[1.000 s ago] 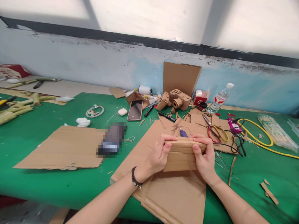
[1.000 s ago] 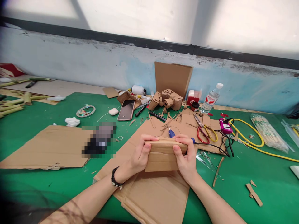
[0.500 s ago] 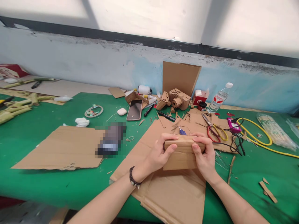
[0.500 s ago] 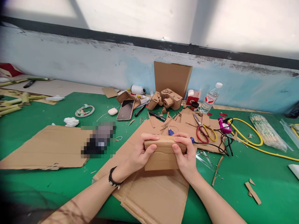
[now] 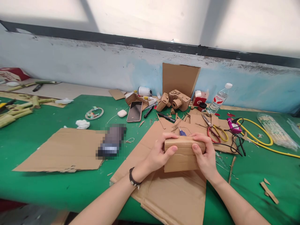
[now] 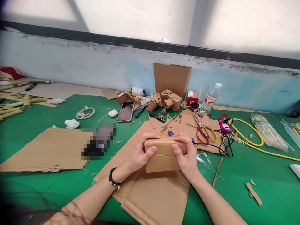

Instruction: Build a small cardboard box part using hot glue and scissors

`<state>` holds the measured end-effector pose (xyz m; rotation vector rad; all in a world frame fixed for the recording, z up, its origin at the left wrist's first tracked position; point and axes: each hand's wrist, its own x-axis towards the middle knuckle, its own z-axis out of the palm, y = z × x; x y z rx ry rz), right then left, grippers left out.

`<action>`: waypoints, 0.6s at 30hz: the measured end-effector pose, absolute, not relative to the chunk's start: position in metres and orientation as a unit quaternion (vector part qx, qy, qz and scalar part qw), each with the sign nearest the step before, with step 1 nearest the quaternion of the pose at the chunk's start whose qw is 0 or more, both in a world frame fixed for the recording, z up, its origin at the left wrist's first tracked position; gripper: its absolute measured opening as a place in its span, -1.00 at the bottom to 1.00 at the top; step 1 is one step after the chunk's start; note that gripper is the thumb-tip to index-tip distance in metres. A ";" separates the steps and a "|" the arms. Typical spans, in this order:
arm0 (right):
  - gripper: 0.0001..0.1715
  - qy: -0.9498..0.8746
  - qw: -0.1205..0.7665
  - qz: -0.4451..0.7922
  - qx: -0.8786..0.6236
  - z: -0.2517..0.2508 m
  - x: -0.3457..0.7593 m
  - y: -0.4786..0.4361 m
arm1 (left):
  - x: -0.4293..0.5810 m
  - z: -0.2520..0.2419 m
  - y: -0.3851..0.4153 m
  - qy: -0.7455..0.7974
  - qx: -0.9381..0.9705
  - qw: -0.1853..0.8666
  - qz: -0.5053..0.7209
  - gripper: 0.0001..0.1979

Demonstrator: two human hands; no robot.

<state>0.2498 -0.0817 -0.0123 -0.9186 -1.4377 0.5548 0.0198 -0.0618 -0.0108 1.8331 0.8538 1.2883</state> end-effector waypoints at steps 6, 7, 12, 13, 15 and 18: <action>-0.16 -0.616 0.596 0.338 -0.388 -0.007 0.259 -0.079 | 0.019 -0.011 -0.065 0.311 0.709 0.330 0.540 -0.33; -0.14 -0.616 0.587 0.359 -0.384 -0.007 0.260 -0.079 | 0.018 -0.010 -0.065 0.302 0.712 0.319 0.548 -0.33; -0.16 -0.608 0.553 0.420 -0.385 -0.010 0.258 -0.076 | 0.014 -0.005 -0.057 0.214 0.738 0.242 0.592 -0.44; -0.15 -0.605 0.549 0.424 -0.392 -0.010 0.258 -0.075 | 0.014 -0.004 -0.055 0.192 0.749 0.224 0.593 -0.42; -0.08 -0.598 0.541 0.429 -0.408 -0.009 0.258 -0.075 | 0.012 -0.002 -0.049 0.167 0.775 0.181 0.582 -0.40; -0.09 -0.592 0.543 0.409 -0.432 -0.007 0.260 -0.073 | 0.009 0.000 -0.045 0.194 0.804 0.128 0.547 -0.44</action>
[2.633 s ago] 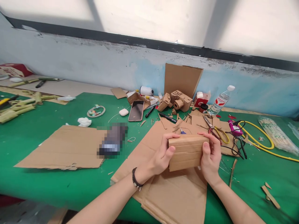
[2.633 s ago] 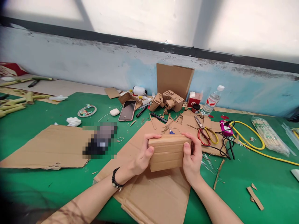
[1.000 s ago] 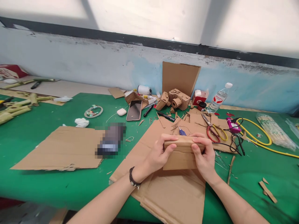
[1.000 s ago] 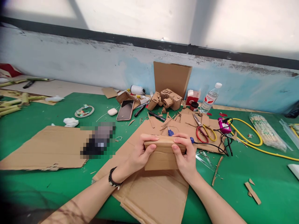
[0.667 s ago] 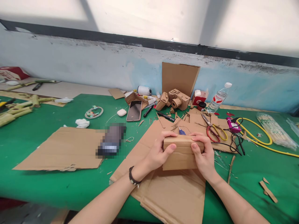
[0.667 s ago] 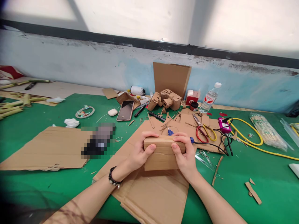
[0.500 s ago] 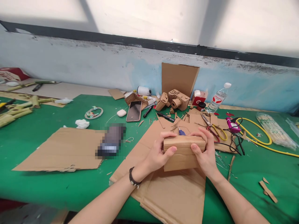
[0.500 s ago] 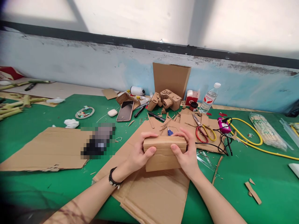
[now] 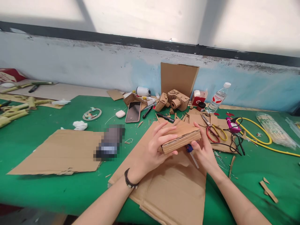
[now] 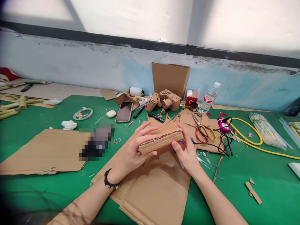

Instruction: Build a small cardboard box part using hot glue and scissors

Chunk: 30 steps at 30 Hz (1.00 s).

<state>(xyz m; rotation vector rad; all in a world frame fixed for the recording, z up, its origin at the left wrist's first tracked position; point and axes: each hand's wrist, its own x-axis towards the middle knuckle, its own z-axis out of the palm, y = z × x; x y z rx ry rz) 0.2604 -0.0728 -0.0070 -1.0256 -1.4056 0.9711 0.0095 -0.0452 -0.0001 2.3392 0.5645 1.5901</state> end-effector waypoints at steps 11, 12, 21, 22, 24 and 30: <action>-0.46 -0.516 0.628 0.345 -0.469 -0.011 0.260 -0.063 | 0.014 -0.009 -0.049 0.483 0.715 0.231 0.450 -0.33; -0.47 -0.512 0.627 0.348 -0.472 -0.012 0.260 -0.063 | 0.014 -0.007 -0.049 0.485 0.707 0.245 0.453 -0.37; -0.49 -0.532 0.589 0.392 -0.466 -0.020 0.258 -0.062 | 0.019 -0.009 -0.051 0.396 0.585 0.532 0.466 -0.51; -0.48 -0.544 0.575 0.397 -0.464 -0.020 0.258 -0.063 | 0.020 -0.010 -0.052 0.388 0.576 0.548 0.466 -0.51; -0.46 -0.566 0.550 0.408 -0.459 -0.021 0.258 -0.064 | 0.021 -0.009 -0.054 0.378 0.573 0.556 0.468 -0.54; -0.54 -0.590 0.537 0.376 -0.471 -0.022 0.255 -0.066 | 0.025 0.002 -0.058 0.360 0.563 0.571 0.476 -0.55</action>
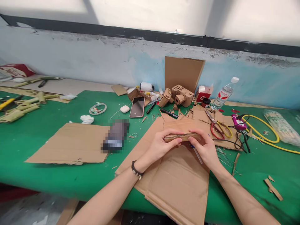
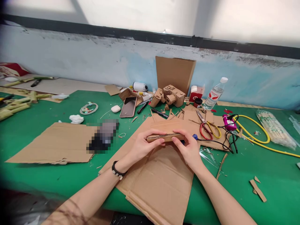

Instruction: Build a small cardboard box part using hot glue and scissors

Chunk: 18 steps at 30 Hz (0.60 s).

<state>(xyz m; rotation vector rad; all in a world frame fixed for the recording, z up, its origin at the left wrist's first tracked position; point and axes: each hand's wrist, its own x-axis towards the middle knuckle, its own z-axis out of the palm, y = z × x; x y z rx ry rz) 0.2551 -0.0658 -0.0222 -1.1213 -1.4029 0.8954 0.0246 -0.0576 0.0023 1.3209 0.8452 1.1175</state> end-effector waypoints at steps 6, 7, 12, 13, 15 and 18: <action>-0.63 -0.590 0.551 0.367 -0.463 -0.024 0.253 -0.067 | 0.026 0.001 -0.060 0.381 0.544 0.576 0.477 -0.50; -0.65 -0.589 0.554 0.365 -0.462 -0.025 0.252 -0.068 | 0.026 0.001 -0.060 0.381 0.541 0.578 0.478 -0.50; -0.65 -0.587 0.568 0.348 -0.460 -0.031 0.246 -0.072 | 0.026 -0.002 -0.061 0.389 0.542 0.571 0.479 -0.52; -0.65 -0.588 0.568 0.344 -0.462 -0.032 0.245 -0.073 | 0.026 -0.003 -0.061 0.393 0.544 0.565 0.481 -0.53; -0.65 -0.594 0.562 0.337 -0.467 -0.031 0.244 -0.073 | 0.026 -0.005 -0.060 0.399 0.549 0.555 0.481 -0.54; -0.61 -0.640 0.513 0.311 -0.480 -0.022 0.255 -0.068 | 0.026 -0.007 -0.055 0.401 0.545 0.549 0.491 -0.55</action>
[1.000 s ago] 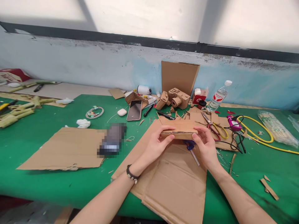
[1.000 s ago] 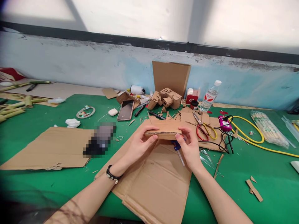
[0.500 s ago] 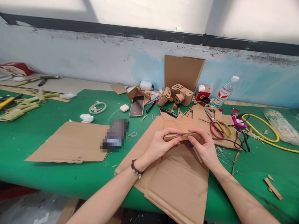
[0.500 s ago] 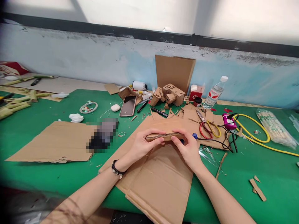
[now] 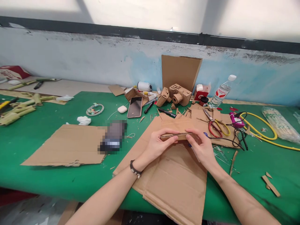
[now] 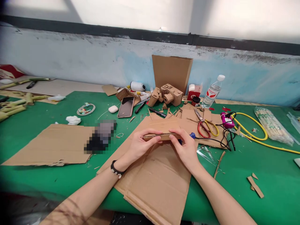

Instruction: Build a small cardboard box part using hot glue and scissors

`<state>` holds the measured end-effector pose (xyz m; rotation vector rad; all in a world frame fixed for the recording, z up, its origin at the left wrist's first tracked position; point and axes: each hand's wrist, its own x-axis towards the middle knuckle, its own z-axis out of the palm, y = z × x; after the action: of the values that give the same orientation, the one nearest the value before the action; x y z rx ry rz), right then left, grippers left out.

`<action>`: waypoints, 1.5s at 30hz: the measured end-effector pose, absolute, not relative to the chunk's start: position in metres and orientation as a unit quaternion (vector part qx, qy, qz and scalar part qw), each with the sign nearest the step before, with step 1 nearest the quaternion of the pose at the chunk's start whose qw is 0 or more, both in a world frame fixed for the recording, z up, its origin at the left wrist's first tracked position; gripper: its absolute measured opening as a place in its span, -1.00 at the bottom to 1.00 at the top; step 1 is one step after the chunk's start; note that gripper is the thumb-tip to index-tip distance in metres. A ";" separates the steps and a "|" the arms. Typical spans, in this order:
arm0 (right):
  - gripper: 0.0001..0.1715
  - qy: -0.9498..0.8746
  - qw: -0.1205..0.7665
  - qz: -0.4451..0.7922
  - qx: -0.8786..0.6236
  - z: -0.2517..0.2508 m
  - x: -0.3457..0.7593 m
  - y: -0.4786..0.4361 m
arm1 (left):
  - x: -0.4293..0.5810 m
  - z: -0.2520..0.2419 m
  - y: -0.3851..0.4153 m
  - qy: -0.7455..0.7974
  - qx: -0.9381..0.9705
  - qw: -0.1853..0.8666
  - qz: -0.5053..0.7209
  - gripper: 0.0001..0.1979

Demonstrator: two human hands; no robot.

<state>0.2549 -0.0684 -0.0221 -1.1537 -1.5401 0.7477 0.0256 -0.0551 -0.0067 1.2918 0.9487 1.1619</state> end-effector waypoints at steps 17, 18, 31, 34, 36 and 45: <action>-0.44 -0.844 0.052 -0.036 -0.533 -0.019 0.310 -0.047 | 0.013 -0.006 -0.036 0.421 0.540 0.525 0.505 -0.46; -0.51 -0.840 0.058 -0.032 -0.539 -0.019 0.309 -0.046 | 0.013 -0.006 -0.036 0.420 0.532 0.540 0.499 -0.43; -0.70 -0.685 0.474 0.184 -0.521 0.011 0.284 -0.068 | 0.025 -0.011 -0.039 0.394 0.455 0.619 0.505 -0.34; -0.58 -0.656 0.459 0.296 -0.521 0.009 0.270 -0.075 | 0.026 -0.010 -0.040 0.374 0.461 0.624 0.507 -0.36; -0.49 -0.637 0.447 0.351 -0.521 0.005 0.266 -0.077 | 0.026 -0.008 -0.041 0.369 0.464 0.619 0.515 -0.36; -0.32 -0.575 0.471 0.408 -0.531 -0.005 0.260 -0.077 | 0.029 -0.005 -0.041 0.364 0.470 0.618 0.514 -0.32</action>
<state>0.2598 -0.0774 -0.0054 -1.3007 -1.4081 0.9985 0.0293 -0.0408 -0.0054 1.0812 0.8377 1.1828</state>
